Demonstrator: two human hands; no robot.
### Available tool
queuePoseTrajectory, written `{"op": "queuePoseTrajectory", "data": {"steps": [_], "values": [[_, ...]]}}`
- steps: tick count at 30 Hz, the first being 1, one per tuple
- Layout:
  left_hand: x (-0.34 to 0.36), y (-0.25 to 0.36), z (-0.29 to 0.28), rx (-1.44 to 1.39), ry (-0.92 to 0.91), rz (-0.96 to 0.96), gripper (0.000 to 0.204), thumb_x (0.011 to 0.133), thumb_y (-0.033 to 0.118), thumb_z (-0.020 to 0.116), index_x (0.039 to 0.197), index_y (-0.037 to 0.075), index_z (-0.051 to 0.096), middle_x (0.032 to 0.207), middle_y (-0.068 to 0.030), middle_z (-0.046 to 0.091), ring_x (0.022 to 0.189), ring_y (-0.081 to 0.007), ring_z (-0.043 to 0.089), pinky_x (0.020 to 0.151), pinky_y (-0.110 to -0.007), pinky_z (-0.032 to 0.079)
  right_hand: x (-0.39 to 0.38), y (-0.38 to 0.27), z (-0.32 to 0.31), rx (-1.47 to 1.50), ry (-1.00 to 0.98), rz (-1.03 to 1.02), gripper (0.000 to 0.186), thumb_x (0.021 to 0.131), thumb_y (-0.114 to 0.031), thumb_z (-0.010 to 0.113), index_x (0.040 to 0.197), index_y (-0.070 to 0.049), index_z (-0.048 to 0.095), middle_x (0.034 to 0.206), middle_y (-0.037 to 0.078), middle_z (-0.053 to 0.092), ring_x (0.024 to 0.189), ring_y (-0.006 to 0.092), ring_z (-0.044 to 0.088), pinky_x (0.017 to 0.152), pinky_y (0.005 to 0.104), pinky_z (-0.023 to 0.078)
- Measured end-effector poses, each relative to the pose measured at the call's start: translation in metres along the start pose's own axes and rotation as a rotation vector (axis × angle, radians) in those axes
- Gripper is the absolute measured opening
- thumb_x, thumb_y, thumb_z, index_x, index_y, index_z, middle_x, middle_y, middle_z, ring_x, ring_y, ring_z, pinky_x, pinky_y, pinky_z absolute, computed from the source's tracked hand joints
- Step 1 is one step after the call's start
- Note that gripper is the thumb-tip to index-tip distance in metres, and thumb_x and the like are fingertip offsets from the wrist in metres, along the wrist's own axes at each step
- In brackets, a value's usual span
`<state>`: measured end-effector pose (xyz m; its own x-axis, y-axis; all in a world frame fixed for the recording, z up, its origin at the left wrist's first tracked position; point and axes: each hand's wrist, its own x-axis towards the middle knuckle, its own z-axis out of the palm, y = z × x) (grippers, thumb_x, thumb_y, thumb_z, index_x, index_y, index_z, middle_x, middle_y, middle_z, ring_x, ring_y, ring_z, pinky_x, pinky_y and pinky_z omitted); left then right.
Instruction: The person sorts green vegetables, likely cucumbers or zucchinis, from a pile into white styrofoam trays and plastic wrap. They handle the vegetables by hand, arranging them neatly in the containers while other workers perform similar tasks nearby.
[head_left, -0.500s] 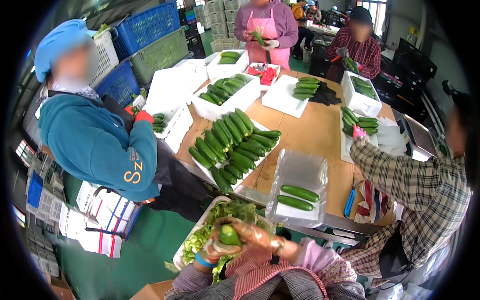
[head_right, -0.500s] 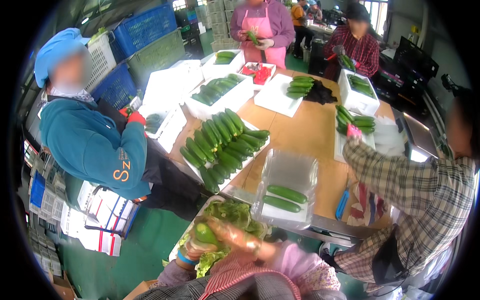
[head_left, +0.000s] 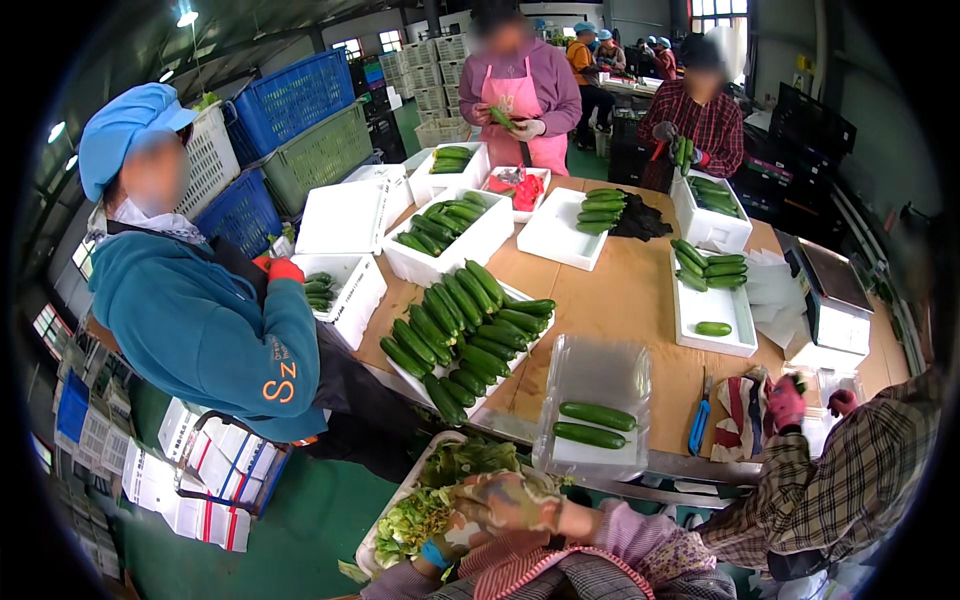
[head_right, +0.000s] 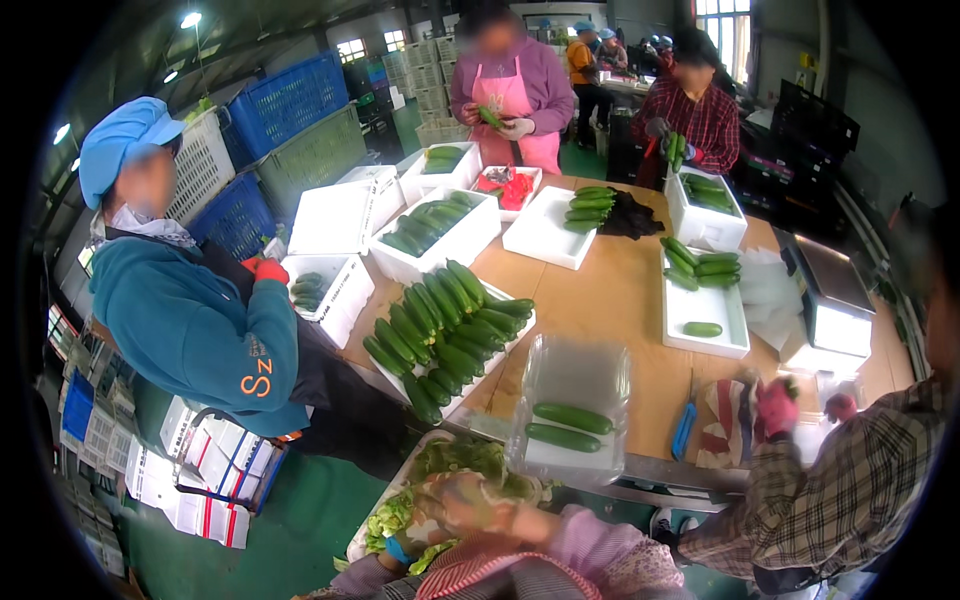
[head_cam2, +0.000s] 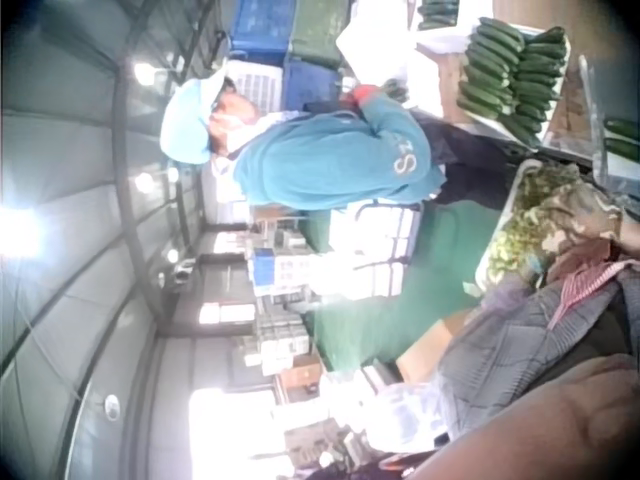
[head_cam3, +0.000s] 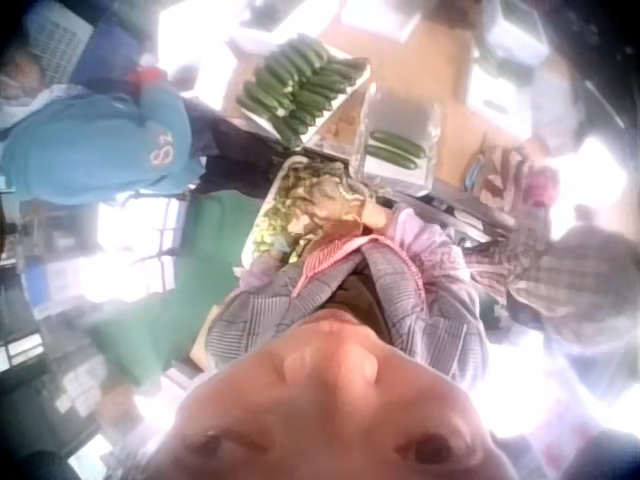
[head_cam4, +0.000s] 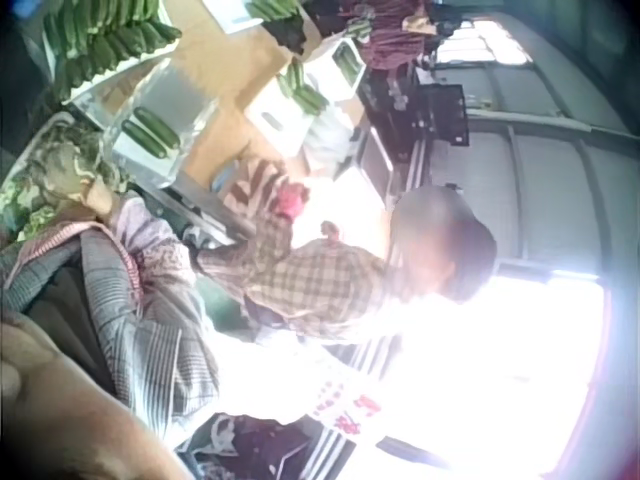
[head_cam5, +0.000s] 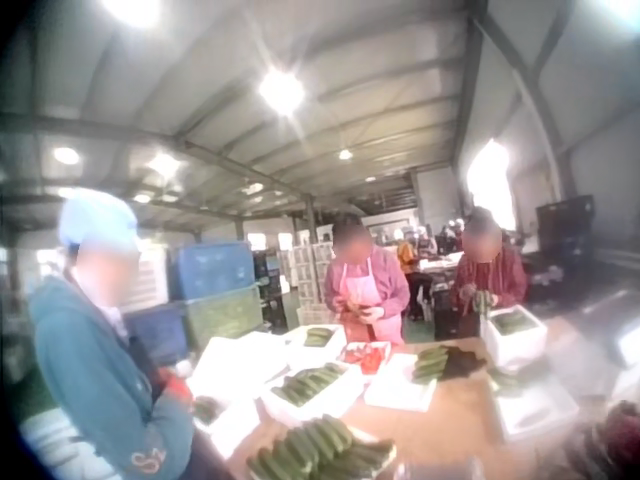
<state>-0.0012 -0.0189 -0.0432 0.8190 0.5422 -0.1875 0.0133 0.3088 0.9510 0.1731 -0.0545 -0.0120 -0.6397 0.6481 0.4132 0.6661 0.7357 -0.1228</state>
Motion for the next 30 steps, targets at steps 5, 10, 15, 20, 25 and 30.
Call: {"op": "queuePoseTrajectory", "data": {"steps": [5,10,15,20,25,30], "values": [[-0.008,0.0,0.008,0.176,-0.072,-0.036,0.039,0.084,0.019,0.062,0.118,0.002,0.053,0.102,-0.0105,0.063,0.087,-0.0182,0.062,0.076,-0.028,0.052,-0.027,0.036,0.038,0.26,0.03,0.116,0.045,0.087,-0.022,0.053,0.13,-0.009,0.052,0.135,0.018,0.049,0.115,0.034,0.055,0.088,0.0391,0.051],[0.006,0.012,0.012,0.302,-0.113,-0.028,0.039,0.088,0.025,0.057,0.118,0.0,0.053,0.099,-0.0107,0.063,0.083,-0.0166,0.061,0.074,-0.027,0.05,-0.022,0.006,0.032,0.422,0.108,0.208,0.049,0.087,-0.027,0.056,0.132,-0.009,0.049,0.132,0.018,0.05,0.109,0.0325,0.057,0.088,0.0402,0.049],[-0.004,0.026,0.012,0.503,-0.025,-0.02,0.041,0.092,0.03,0.051,0.118,-0.001,0.053,0.097,-0.0109,0.063,0.079,-0.015,0.061,0.072,-0.027,0.049,-0.032,0.021,0.023,0.056,0.241,0.261,0.05,0.079,-0.031,0.065,0.123,-0.009,0.053,0.119,0.016,0.056,0.098,0.0315,0.061,0.085,0.0401,0.049],[0.021,0.053,0.028,-0.374,0.415,0.209,0.038,0.088,0.024,0.062,0.117,0.001,0.053,0.086,-0.0087,0.063,0.071,-0.0182,0.061,0.063,-0.029,0.052,-0.053,-0.022,0.003,0.574,0.148,0.795,0.066,0.082,-0.04,0.065,0.132,-0.002,0.045,0.119,0.023,0.055,0.105,0.0378,0.059,0.09,0.0412,0.048],[0.041,0.052,0.048,-0.72,0.324,0.238,0.047,0.085,0.011,0.063,0.127,0.001,0.046,0.109,-0.0138,0.059,0.102,-0.0275,0.061,0.098,-0.039,0.048,-0.042,-0.029,-0.011,0.596,0.163,1.009,0.072,0.078,-0.038,0.068,0.134,-0.001,0.041,0.121,0.024,0.054,0.108,0.0385,0.057,0.091,0.0429,0.047],[0.082,0.03,0.047,-0.198,0.25,0.251,0.048,0.086,0.008,0.064,0.13,0.003,0.046,0.113,-0.0118,0.059,0.103,-0.0226,0.06,0.092,-0.032,0.049,-0.093,-0.007,-0.065,0.433,0.175,1.141,0.06,0.074,-0.032,0.071,0.126,-0.008,0.052,0.119,0.019,0.058,0.108,0.0371,0.057,0.09,0.0437,0.046]]}}
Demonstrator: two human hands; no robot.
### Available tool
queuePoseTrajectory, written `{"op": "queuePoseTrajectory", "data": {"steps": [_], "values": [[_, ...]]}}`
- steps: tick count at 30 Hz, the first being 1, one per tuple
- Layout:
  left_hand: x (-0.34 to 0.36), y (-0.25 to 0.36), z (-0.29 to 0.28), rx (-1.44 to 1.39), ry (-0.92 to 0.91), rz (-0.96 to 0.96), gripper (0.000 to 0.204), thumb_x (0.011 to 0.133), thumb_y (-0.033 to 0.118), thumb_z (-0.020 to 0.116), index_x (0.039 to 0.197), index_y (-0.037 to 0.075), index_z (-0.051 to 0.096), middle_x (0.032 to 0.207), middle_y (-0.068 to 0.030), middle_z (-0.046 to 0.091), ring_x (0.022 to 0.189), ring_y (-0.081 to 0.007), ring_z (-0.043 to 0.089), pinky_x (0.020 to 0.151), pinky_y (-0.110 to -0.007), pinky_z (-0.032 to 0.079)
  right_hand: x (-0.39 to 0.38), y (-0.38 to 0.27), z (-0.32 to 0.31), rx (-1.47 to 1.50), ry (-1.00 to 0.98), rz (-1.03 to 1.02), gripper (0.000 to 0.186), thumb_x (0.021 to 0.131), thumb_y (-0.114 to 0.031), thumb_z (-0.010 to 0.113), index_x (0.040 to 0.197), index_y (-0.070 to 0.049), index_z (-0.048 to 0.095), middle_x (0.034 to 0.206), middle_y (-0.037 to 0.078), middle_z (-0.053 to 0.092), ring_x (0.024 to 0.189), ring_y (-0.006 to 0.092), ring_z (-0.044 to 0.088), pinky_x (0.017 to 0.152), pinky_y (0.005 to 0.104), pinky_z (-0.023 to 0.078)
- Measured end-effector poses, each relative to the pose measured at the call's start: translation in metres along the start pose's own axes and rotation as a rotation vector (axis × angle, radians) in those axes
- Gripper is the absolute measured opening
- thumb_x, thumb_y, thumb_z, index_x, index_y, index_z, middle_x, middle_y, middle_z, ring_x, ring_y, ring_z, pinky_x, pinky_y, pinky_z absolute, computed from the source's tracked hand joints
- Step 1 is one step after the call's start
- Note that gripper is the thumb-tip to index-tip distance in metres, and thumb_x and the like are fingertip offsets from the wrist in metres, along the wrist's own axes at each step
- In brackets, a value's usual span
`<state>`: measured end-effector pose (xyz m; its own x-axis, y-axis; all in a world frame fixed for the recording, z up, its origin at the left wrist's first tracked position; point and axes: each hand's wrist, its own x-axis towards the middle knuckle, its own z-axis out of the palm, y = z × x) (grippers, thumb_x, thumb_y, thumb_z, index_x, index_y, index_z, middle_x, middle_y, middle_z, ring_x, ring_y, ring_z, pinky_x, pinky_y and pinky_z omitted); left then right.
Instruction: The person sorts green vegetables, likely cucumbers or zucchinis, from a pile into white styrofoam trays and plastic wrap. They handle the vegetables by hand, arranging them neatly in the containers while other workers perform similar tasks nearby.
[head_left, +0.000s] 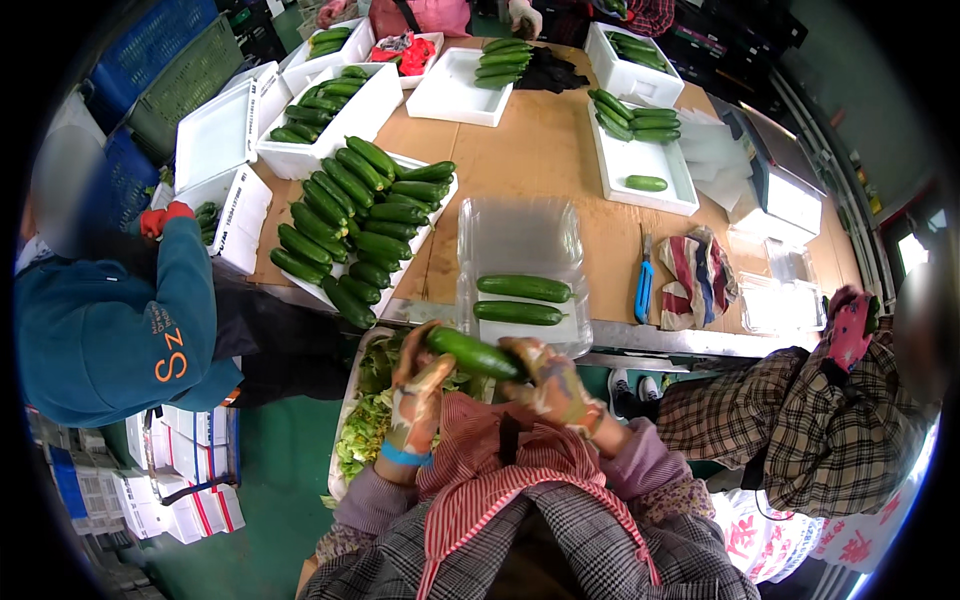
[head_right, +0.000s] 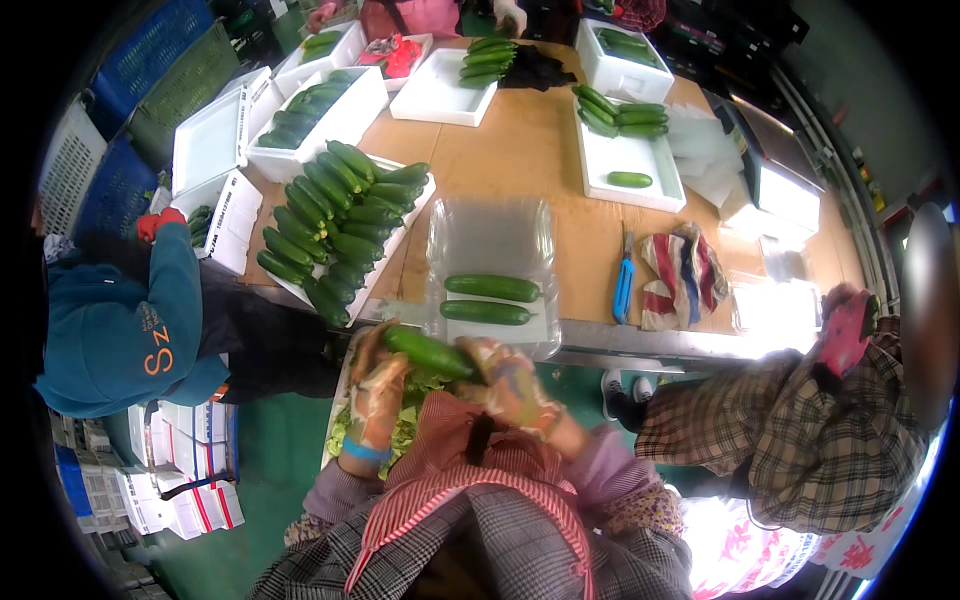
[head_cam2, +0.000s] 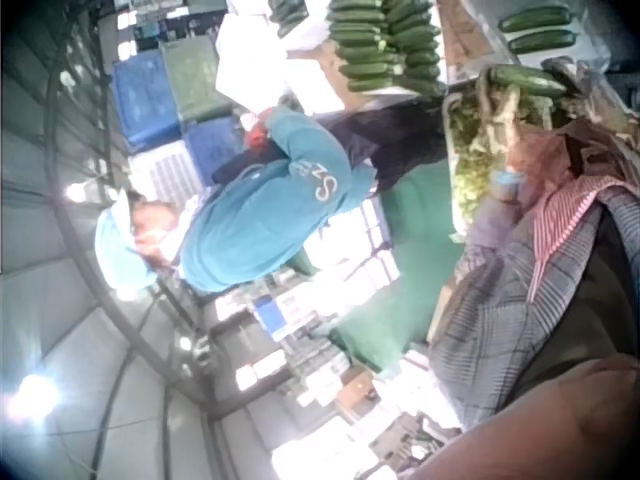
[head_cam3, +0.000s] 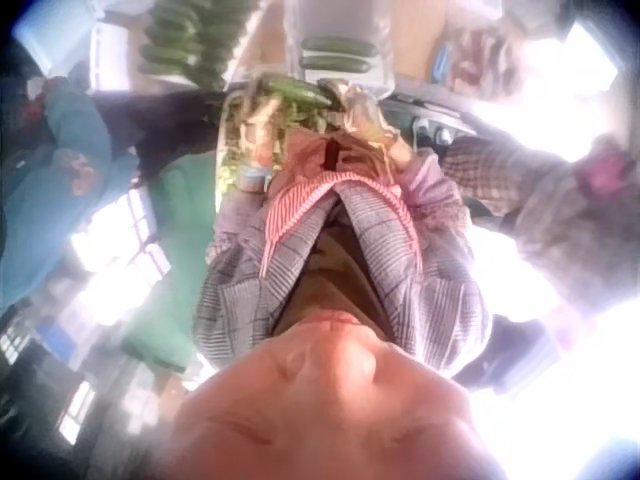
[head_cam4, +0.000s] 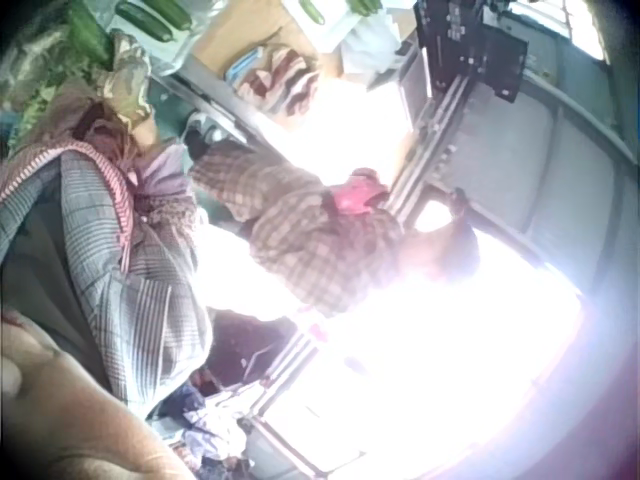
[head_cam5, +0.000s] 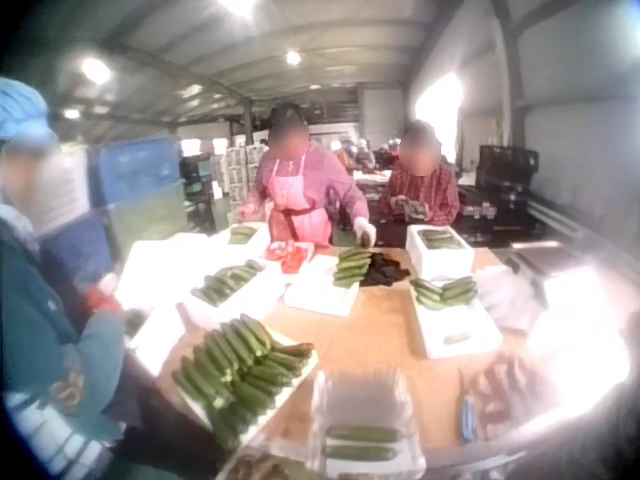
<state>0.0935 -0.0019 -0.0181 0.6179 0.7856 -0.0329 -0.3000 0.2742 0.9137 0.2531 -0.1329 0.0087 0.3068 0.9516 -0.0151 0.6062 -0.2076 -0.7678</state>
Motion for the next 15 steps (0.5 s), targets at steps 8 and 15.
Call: {"op": "queuePoseTrajectory", "data": {"steps": [8,15], "values": [[0.042,-0.042,0.001,1.06,-0.184,0.415,0.037,0.079,0.01,0.066,0.116,0.009,0.058,0.105,-0.0109,0.061,0.1,-0.0256,0.059,0.088,-0.036,0.047,0.008,0.067,-0.032,-0.386,0.013,-0.067,0.061,0.074,-0.021,0.07,0.132,-0.012,0.052,0.12,0.017,0.055,0.108,0.0365,0.052,0.093,0.0416,0.044],[0.044,-0.04,0.009,1.265,-0.188,0.552,0.032,0.078,0.017,0.064,0.109,0.009,0.061,0.108,-0.0112,0.059,0.1,-0.0326,0.055,0.088,-0.043,0.044,0.015,0.086,-0.048,-0.233,0.115,-0.002,0.038,0.078,-0.017,0.063,0.116,-0.009,0.064,0.108,0.017,0.062,0.097,0.0381,0.058,0.087,0.0419,0.047]]}}
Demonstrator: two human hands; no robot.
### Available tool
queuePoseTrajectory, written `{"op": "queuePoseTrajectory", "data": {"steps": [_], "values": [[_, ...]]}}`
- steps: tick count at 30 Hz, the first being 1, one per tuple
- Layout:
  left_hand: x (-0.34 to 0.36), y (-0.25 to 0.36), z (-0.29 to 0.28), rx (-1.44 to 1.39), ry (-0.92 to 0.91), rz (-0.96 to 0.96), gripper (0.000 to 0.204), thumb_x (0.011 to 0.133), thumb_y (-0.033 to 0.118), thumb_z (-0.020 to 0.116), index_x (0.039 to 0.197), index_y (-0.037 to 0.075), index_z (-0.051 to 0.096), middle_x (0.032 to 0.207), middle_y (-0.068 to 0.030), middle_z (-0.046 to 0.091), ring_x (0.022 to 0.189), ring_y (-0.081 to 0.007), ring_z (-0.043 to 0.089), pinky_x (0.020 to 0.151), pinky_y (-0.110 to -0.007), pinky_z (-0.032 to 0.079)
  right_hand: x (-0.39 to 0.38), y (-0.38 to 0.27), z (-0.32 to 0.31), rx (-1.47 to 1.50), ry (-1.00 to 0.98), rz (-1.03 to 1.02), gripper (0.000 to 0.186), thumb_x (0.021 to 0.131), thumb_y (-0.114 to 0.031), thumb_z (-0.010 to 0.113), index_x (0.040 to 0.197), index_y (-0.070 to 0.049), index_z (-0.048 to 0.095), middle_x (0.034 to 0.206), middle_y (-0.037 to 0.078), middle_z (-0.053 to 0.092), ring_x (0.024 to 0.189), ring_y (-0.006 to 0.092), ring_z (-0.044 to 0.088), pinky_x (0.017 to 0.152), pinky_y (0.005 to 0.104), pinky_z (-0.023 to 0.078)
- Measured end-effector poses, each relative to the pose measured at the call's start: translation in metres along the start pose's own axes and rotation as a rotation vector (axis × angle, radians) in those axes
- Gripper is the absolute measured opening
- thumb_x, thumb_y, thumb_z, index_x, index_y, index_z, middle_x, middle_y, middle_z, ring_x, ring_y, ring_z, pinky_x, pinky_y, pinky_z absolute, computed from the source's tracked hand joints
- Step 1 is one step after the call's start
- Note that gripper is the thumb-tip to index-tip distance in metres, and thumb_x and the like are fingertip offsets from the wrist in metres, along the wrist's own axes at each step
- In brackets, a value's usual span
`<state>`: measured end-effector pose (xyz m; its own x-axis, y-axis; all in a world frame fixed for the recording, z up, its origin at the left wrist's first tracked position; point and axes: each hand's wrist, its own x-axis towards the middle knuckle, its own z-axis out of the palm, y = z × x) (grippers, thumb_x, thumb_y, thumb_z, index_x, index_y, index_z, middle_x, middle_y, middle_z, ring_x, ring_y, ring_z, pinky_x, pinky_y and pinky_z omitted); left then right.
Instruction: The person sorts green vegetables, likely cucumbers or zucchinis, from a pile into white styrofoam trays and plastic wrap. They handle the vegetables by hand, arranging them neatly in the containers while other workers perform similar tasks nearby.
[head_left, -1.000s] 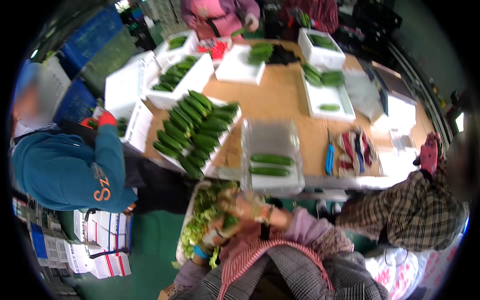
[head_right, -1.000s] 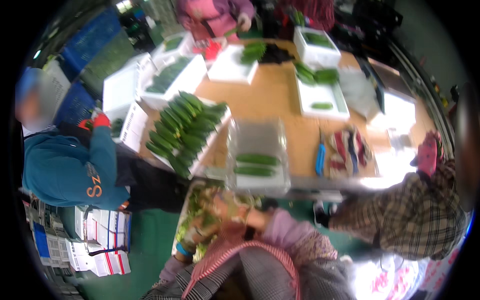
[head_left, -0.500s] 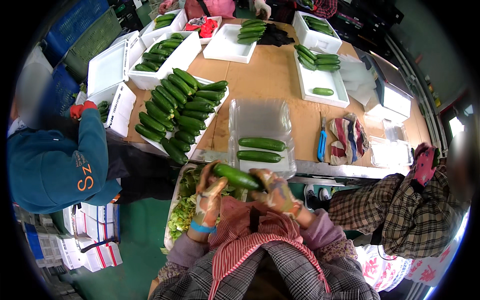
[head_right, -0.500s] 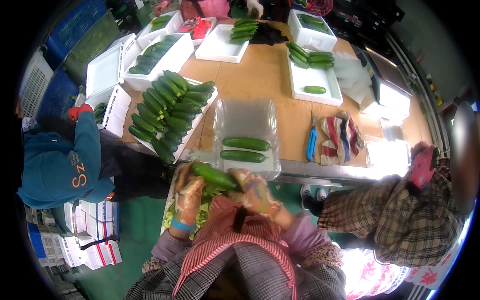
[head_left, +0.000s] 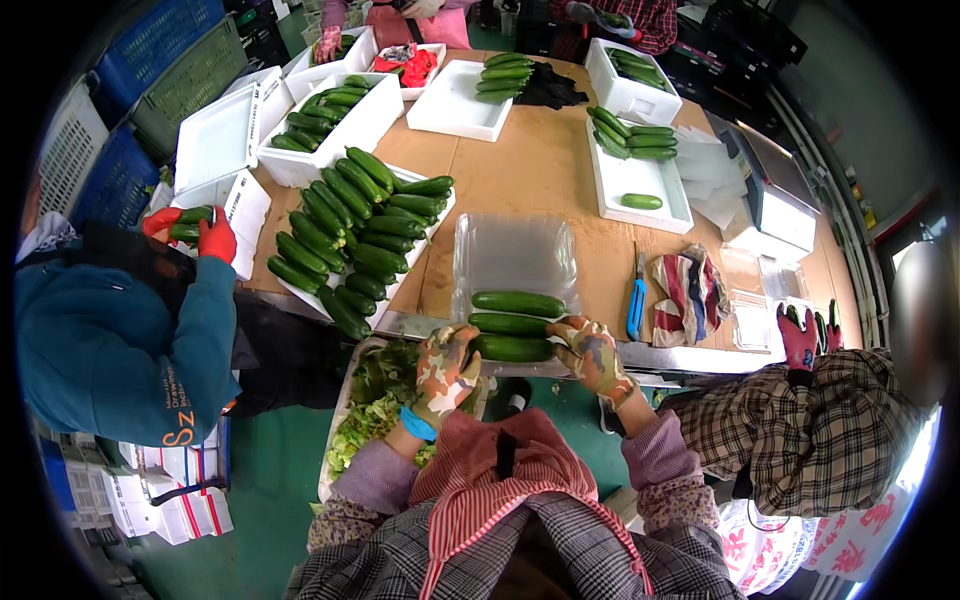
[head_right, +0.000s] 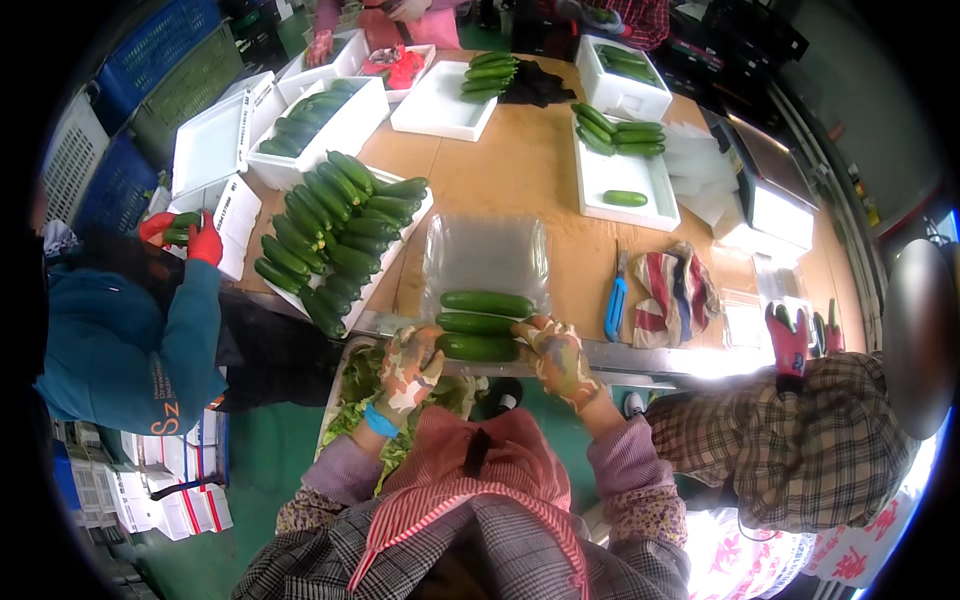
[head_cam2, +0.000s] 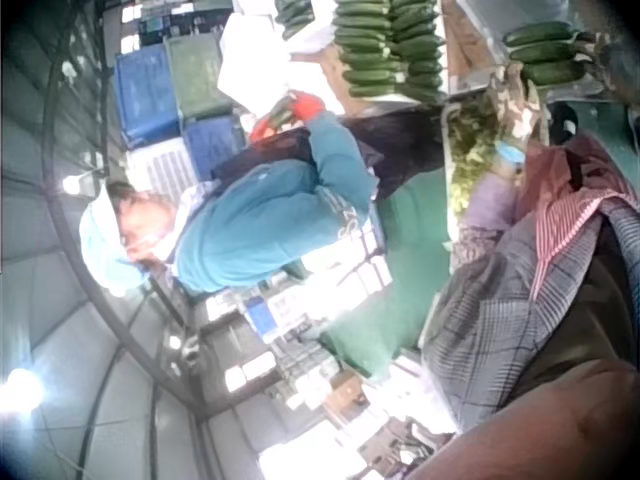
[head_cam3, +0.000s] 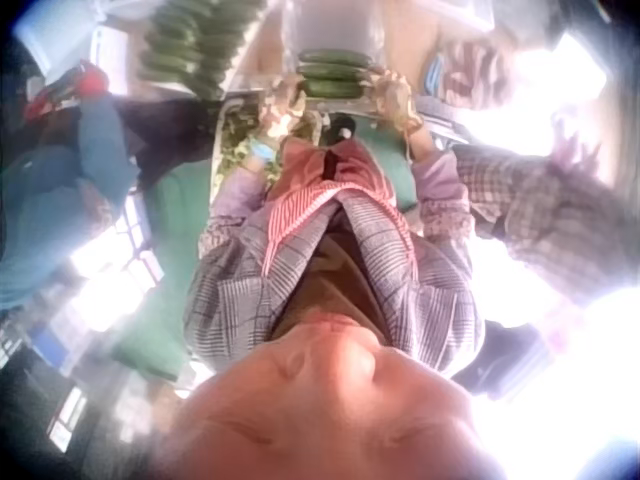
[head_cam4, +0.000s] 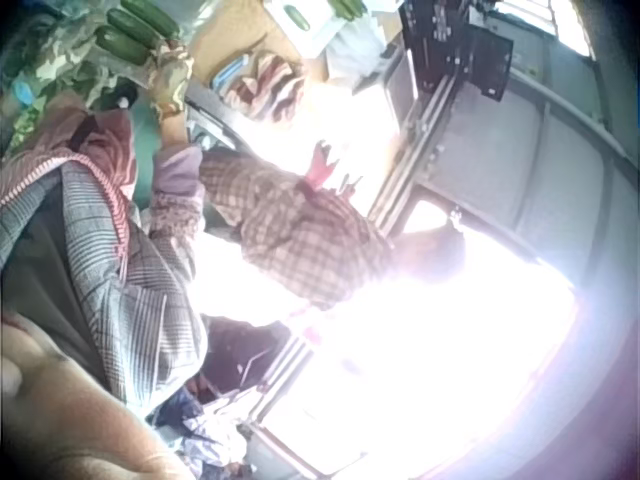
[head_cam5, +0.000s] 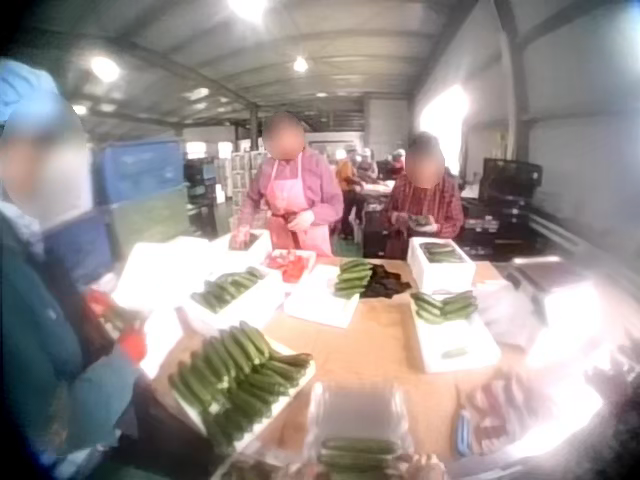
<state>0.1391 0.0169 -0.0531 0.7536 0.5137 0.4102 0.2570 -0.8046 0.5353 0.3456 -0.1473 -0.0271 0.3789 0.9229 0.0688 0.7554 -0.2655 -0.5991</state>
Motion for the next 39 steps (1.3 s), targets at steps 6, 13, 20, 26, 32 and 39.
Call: {"op": "queuePoseTrajectory", "data": {"steps": [6,13,20,26,32,39], "values": [[0.007,-0.009,0.018,0.142,0.033,0.123,0.037,0.085,0.023,0.057,0.118,0.006,0.056,0.126,-0.013,0.055,0.123,-0.0327,0.048,0.101,-0.047,0.037,0.025,-0.005,0.036,-0.031,0.058,0.098,0.039,0.078,-0.028,0.064,0.113,-0.01,0.063,0.107,0.015,0.061,0.097,0.0369,0.057,0.086,0.0454,0.046],[0.001,-0.016,0.016,0.147,-0.044,0.108,0.043,0.09,0.027,0.05,0.127,0.007,0.054,0.131,-0.0125,0.053,0.131,-0.0302,0.042,0.105,-0.043,0.034,-0.004,-0.025,0.069,0.765,-0.239,-0.194,0.028,0.082,-0.017,0.061,0.108,-0.008,0.063,0.095,0.011,0.063,0.091,0.0306,0.059,0.078,0.0382,0.047],[0.005,-0.029,0.033,0.205,-0.018,0.022,0.044,0.09,0.023,0.052,0.133,0.01,0.049,0.124,-0.0103,0.057,0.117,-0.027,0.054,0.098,-0.04,0.04,-0.012,0.006,0.011,-0.109,0.203,0.013,0.038,0.081,-0.02,0.062,0.117,-0.006,0.059,0.102,0.017,0.065,0.089,0.0365,0.062,0.078,0.0451,0.049],[0.011,-0.017,0.029,-0.015,0.022,-0.051,0.03,0.087,0.019,0.055,0.114,0.006,0.06,0.116,-0.0125,0.062,0.12,-0.0303,0.052,0.096,-0.046,0.041,-0.011,0.018,0.014,-0.368,0.188,-0.073,0.039,0.08,-0.013,0.062,0.118,-0.006,0.06,0.103,0.014,0.064,0.087,0.0361,0.061,0.077,0.0438,0.05],[-0.002,-0.015,0.033,0.069,0.055,0.056,0.033,0.086,0.023,0.058,0.115,0.006,0.061,0.117,-0.012,0.062,0.123,-0.0299,0.051,0.103,-0.046,0.036,0.002,0.012,0.014,-0.309,0.149,-0.041,0.032,0.08,-0.008,0.061,0.112,-0.007,0.062,0.101,0.013,0.064,0.086,0.0352,0.061,0.077,0.044,0.049],[-0.005,-0.007,0.024,0.081,0.017,-0.024,0.043,0.083,0.03,0.061,0.121,0.009,0.057,0.126,-0.0137,0.056,0.13,-0.0341,0.042,0.104,-0.049,0.034,0.001,0.02,0.011,-0.33,0.124,-0.06,0.029,0.08,-0.017,0.063,0.109,-0.01,0.064,0.103,0.013,0.064,0.085,0.0356,0.06,0.079,0.0453,0.048]]}}
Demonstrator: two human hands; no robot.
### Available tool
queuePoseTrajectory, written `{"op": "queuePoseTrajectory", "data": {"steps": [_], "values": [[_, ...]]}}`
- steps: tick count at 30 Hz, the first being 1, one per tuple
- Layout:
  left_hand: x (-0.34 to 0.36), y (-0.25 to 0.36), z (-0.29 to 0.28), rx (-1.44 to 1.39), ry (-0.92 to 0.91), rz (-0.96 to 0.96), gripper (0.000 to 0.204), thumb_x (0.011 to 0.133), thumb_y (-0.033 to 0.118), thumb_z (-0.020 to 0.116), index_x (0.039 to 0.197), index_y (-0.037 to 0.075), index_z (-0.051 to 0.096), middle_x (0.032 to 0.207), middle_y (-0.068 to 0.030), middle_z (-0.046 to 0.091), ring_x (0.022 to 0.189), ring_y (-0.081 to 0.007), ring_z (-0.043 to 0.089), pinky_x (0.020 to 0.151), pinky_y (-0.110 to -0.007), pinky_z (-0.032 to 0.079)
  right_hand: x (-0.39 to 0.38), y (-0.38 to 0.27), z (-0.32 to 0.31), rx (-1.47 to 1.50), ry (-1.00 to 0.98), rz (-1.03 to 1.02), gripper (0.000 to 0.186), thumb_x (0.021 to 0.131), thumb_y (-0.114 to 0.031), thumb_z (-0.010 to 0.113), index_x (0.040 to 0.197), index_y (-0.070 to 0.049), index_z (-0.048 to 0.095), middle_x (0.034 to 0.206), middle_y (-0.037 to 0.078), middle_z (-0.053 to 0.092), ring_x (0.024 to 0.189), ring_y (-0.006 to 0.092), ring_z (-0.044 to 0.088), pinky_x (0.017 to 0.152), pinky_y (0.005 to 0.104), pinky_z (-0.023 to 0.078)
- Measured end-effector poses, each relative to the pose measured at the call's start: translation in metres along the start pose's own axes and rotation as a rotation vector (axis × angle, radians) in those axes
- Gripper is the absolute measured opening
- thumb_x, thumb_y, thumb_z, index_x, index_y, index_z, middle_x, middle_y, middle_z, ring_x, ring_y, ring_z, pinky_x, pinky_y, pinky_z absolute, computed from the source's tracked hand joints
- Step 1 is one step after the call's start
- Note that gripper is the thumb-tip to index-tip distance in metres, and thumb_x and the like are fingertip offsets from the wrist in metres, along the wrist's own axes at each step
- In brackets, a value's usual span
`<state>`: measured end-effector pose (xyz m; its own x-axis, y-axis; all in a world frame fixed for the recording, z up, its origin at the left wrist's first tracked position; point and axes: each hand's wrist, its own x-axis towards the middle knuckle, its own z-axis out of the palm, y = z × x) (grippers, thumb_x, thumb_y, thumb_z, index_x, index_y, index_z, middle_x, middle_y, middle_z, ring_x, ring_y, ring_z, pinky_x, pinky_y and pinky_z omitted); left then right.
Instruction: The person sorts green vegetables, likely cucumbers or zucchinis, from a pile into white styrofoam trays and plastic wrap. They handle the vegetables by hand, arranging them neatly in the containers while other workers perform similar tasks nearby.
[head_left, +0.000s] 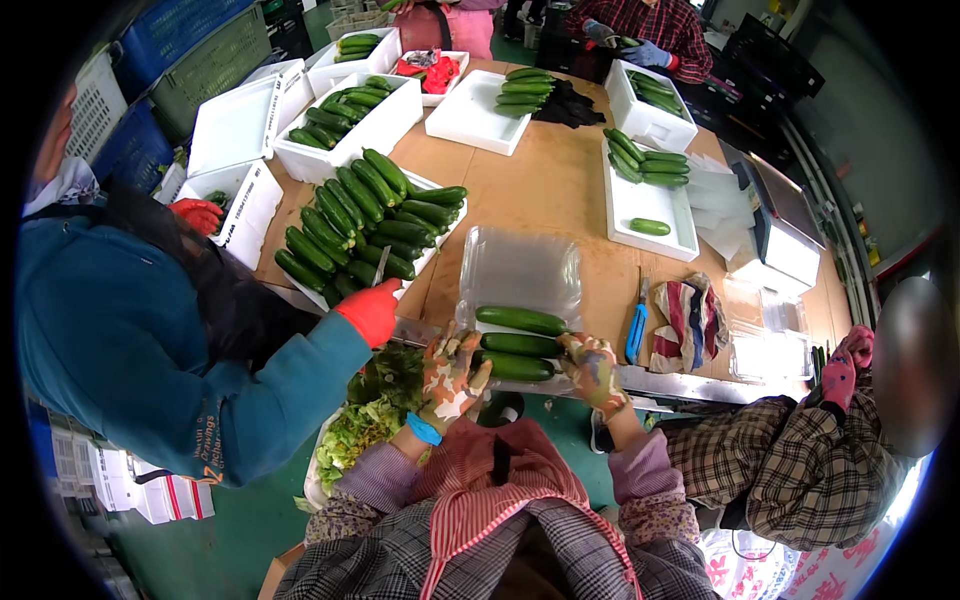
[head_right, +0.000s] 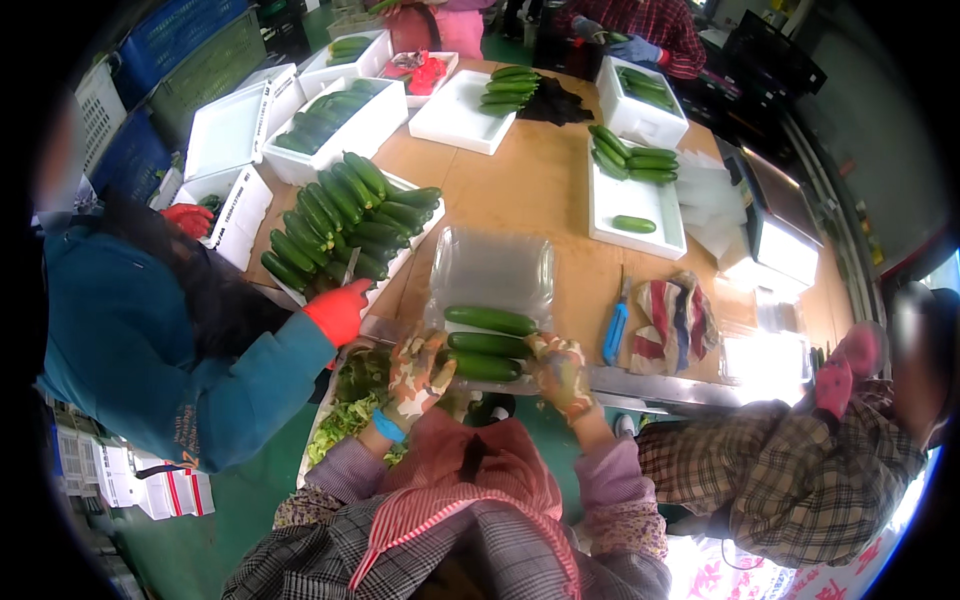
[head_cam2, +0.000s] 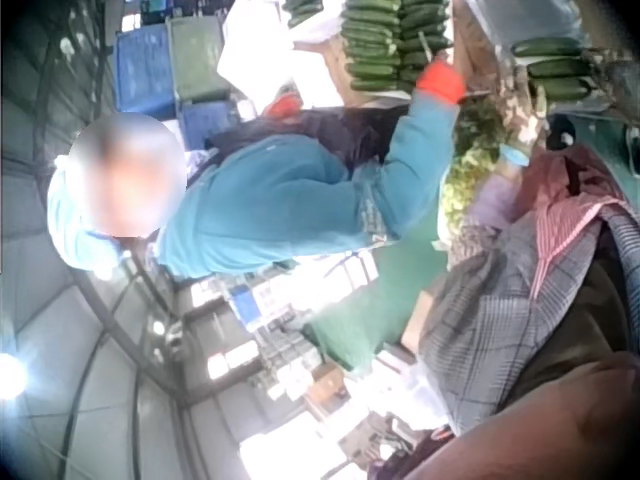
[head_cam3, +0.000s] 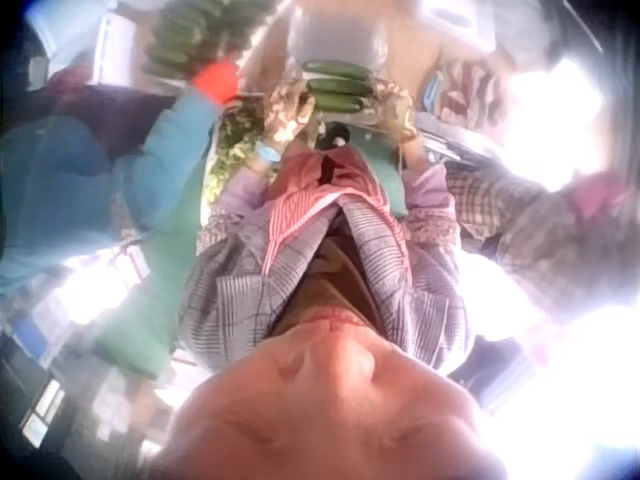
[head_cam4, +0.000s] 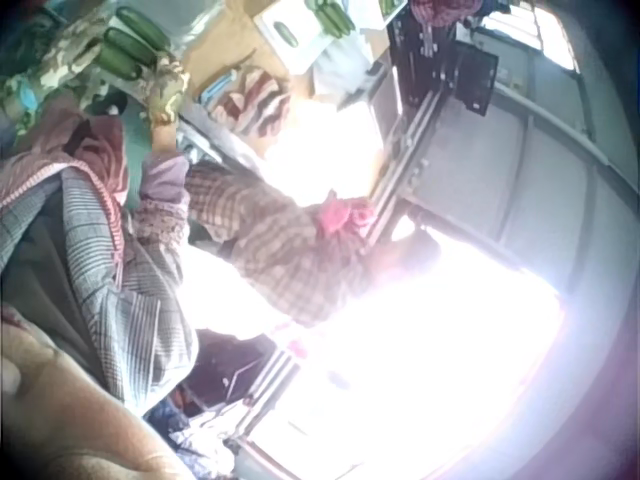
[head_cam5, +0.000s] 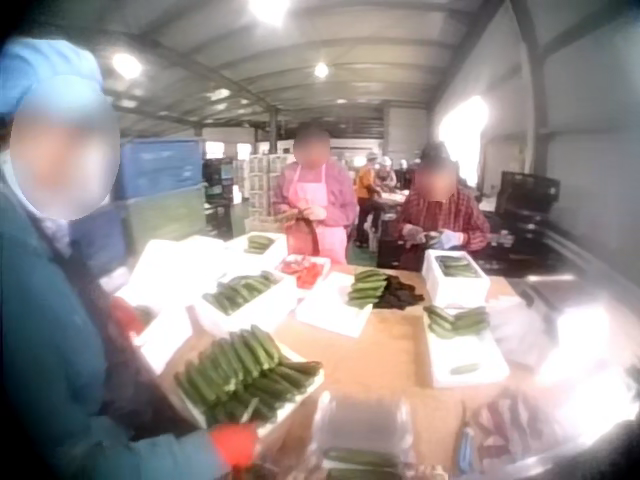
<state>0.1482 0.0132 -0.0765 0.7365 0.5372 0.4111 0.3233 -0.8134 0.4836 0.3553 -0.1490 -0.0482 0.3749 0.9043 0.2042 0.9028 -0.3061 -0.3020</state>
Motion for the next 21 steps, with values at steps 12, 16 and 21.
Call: {"op": "queuePoseTrajectory", "data": {"steps": [12,16,21], "values": [[-0.01,-0.007,0.003,0.002,0.069,-0.041,0.048,0.073,0.036,0.074,0.112,0.01,0.063,0.128,-0.0141,0.049,0.122,-0.0322,0.045,0.101,-0.044,0.039,-0.015,-0.009,-0.016,0.044,0.052,-0.079,0.026,0.082,-0.02,0.061,0.107,-0.01,0.064,0.103,0.01,0.064,0.093,0.0344,0.058,0.077,0.0448,0.047],[-0.012,-0.026,-0.01,-0.042,0.2,-0.175,0.045,0.075,0.025,0.073,0.115,0.007,0.062,0.13,-0.0126,0.053,0.12,-0.0273,0.05,0.101,-0.038,0.04,-0.02,-0.005,-0.023,0.182,0.148,-0.054,0.025,0.081,-0.013,0.061,0.106,-0.008,0.064,0.103,0.013,0.063,0.093,0.0345,0.059,0.079,0.0435,0.047],[0.0,-0.054,-0.06,-0.051,0.354,-0.224,0.042,0.077,0.017,0.07,0.116,0.008,0.06,0.116,-0.0135,0.06,0.105,-0.0312,0.059,0.091,-0.038,0.047,-0.028,-0.008,-0.027,0.347,0.243,0.024,0.011,0.082,-0.004,0.063,0.092,-0.005,0.067,0.089,0.012,0.064,0.083,0.0309,0.062,0.075,0.0376,0.048]]}}
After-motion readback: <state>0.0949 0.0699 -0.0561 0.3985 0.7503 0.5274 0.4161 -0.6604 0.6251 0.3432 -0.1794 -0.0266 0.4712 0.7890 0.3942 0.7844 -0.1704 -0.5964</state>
